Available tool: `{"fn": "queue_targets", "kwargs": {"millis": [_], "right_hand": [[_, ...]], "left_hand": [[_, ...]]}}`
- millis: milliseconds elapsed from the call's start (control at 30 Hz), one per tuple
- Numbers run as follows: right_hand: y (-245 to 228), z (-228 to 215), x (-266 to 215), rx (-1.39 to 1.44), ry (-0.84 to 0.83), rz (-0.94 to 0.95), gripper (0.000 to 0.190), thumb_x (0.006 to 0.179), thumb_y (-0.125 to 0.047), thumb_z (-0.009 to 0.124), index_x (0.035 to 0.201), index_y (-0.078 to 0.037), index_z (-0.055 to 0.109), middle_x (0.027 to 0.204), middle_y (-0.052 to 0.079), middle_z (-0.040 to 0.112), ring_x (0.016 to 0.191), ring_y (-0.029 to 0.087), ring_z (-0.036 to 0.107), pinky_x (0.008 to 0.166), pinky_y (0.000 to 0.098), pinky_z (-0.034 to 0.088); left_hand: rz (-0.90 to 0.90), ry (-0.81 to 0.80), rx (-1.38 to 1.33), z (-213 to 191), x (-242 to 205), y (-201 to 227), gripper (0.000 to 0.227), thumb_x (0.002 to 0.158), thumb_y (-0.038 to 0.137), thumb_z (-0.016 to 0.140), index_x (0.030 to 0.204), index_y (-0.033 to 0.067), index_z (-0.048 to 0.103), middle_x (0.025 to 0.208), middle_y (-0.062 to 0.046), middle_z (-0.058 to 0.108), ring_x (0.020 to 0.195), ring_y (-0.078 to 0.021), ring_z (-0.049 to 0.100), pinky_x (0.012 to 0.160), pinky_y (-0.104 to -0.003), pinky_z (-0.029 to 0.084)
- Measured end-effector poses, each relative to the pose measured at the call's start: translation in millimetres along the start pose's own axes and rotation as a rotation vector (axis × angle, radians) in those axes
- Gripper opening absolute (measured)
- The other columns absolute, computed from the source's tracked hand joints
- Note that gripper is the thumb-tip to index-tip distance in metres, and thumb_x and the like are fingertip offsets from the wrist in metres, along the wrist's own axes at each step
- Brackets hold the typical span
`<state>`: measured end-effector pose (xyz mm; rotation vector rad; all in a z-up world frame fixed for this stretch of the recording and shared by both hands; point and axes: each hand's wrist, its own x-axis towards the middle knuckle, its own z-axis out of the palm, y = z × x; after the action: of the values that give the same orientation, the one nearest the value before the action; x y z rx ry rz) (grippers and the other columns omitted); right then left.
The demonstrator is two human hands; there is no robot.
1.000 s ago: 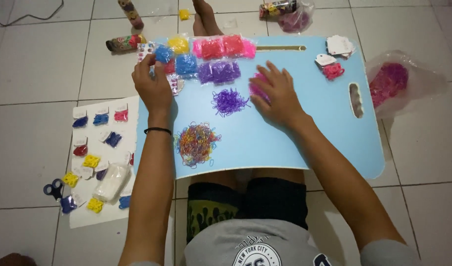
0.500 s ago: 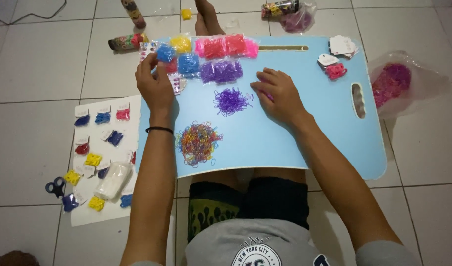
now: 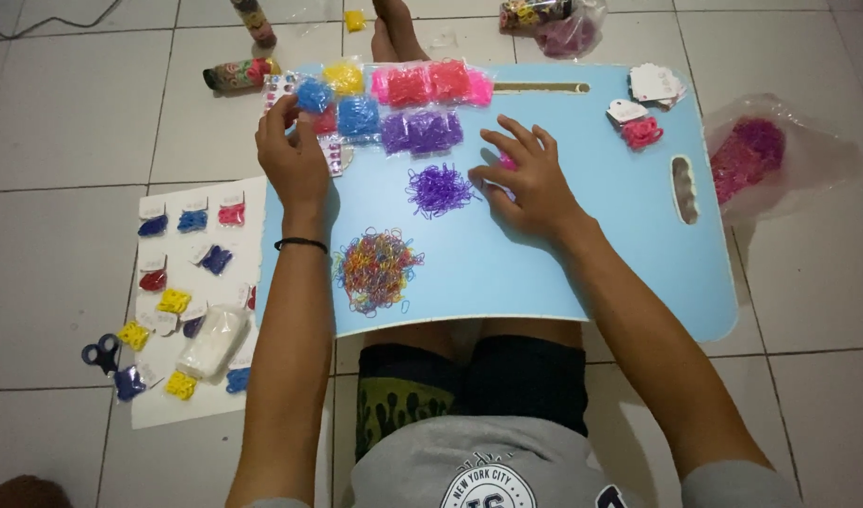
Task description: Sorting small colorful rubber bands into piles by color on a light blue tray.
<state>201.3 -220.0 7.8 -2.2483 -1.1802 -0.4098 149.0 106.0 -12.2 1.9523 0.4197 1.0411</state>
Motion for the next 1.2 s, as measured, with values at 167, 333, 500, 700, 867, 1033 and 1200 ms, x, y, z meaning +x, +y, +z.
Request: {"fn": "queue_targets", "kwargs": {"millis": [167,333,500,700,867,1033,1200], "right_hand": [[-1.8,2.7,-1.2,-0.104,0.016,-0.025,0.022,0.097,-0.017,0.063,0.104,-0.026,0.082,0.144,0.011,0.065,0.149,0.036,0.043,0.121,0.0615,0.023],[12.1,8.3,-5.3,-0.217,0.096,0.051,0.019,0.099,-0.017,0.062,0.096,-0.023,0.08,0.141,0.013,0.067,0.147,0.036,0.045,0.119,0.0623,0.024],[5.2,7.7,-2.2,-0.119,0.055,-0.005,0.024,0.098,-0.015,0.061,0.109,-0.024,0.079,0.147,0.011,0.06,0.15,0.036,0.039,0.12,0.0608,0.024],[5.7,6.7,-2.3,-0.188,0.03,0.019,0.027,0.097,-0.014,0.058,0.106,-0.025,0.081,0.147,0.01,0.061,0.151,0.036,0.038,0.12,0.061,0.023],[10.9,8.9,-5.8,-0.181,0.058,0.03,0.022,0.097,-0.014,0.061,0.105,-0.022,0.079,0.143,0.012,0.063,0.148,0.035,0.043,0.12,0.0592,0.026],[8.5,9.5,-5.3,-0.209,0.061,0.006,0.022,0.097,-0.014,0.06,0.101,-0.024,0.079,0.143,0.011,0.063,0.149,0.035,0.041,0.12,0.0603,0.024],[21.6,12.4,-11.5,-0.255,0.152,-0.035,0.018,0.1,-0.015,0.063,0.091,-0.019,0.078,0.134,0.011,0.07,0.144,0.033,0.051,0.12,0.0584,0.025]], "left_hand": [[-0.009,0.001,-0.01,0.3,-0.6,2.1,0.025,0.106,0.016,0.055,0.13,0.0134,0.061,0.121,-0.015,0.06,0.118,-0.0337,0.061,0.099,-0.051,0.054],[-0.014,0.01,0.001,1.2,0.0,-1.8,0.025,0.106,0.016,0.056,0.13,0.0135,0.062,0.12,-0.016,0.061,0.118,-0.0336,0.062,0.099,-0.052,0.055],[-0.005,0.008,-0.002,0.5,-1.2,1.0,0.025,0.105,0.017,0.055,0.13,0.0142,0.061,0.12,-0.015,0.061,0.117,-0.0337,0.061,0.099,-0.05,0.055],[-0.004,0.013,0.006,1.1,-0.9,-0.5,0.026,0.105,0.016,0.055,0.13,0.0139,0.062,0.12,-0.015,0.061,0.117,-0.0329,0.062,0.099,-0.051,0.055],[0.0,-0.001,-0.01,-0.1,-1.1,1.6,0.026,0.106,0.016,0.055,0.13,0.0127,0.061,0.121,-0.016,0.06,0.118,-0.0344,0.061,0.1,-0.052,0.053],[-0.026,-0.004,-0.032,-2.5,-1.0,5.1,0.025,0.106,0.017,0.054,0.13,0.0135,0.061,0.121,-0.015,0.06,0.119,-0.0333,0.061,0.101,-0.051,0.053],[-0.021,0.01,-0.019,0.2,-1.2,2.6,0.026,0.106,0.015,0.055,0.13,0.0123,0.061,0.121,-0.017,0.06,0.117,-0.0346,0.062,0.1,-0.052,0.054]]}}
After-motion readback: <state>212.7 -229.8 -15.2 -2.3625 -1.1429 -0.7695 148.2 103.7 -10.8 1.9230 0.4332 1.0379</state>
